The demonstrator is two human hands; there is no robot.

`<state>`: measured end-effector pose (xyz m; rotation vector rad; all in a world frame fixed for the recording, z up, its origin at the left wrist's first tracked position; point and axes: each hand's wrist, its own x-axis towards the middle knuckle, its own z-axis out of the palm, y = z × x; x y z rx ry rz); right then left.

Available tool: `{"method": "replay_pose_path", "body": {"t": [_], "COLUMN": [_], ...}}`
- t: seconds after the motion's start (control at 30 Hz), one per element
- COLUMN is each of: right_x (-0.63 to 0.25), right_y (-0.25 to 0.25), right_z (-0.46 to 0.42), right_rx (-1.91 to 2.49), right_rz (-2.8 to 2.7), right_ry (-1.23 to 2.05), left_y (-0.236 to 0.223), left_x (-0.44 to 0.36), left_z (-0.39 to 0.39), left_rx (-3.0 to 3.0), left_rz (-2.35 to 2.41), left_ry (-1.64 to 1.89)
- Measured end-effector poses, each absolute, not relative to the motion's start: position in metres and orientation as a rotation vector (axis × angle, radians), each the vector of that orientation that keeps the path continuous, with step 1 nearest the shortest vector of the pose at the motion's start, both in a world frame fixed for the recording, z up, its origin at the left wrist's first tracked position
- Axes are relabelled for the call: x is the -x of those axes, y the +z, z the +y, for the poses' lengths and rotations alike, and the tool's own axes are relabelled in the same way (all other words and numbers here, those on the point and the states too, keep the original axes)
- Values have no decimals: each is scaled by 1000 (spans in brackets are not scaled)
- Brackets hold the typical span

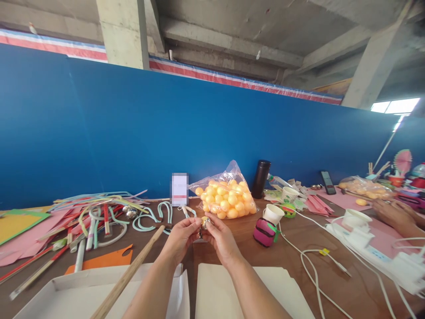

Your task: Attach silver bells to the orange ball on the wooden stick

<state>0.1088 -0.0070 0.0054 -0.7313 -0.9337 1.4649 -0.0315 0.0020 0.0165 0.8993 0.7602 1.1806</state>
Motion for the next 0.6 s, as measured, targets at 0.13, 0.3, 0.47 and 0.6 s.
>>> {"method": "replay_pose_path", "body": {"t": [0.13, 0.3, 0.47, 0.6], "right_x": [-109, -109, -110, -110], "right_y": [5, 3, 1, 1], "right_z": [-7, -5, -4, -5], "right_rx": [747, 813, 888, 899], "right_rz": [-959, -1021, -1111, -1155], "right_ry": [1445, 1373, 1296, 1278], "left_y": [15, 16, 14, 12], "left_x": [33, 35, 36, 37], "left_z": [3, 4, 5, 4], "left_rx": [-881, -873, -865, -825], "left_rz": [744, 787, 764, 747], "left_ry": [1158, 1124, 1125, 1112]}}
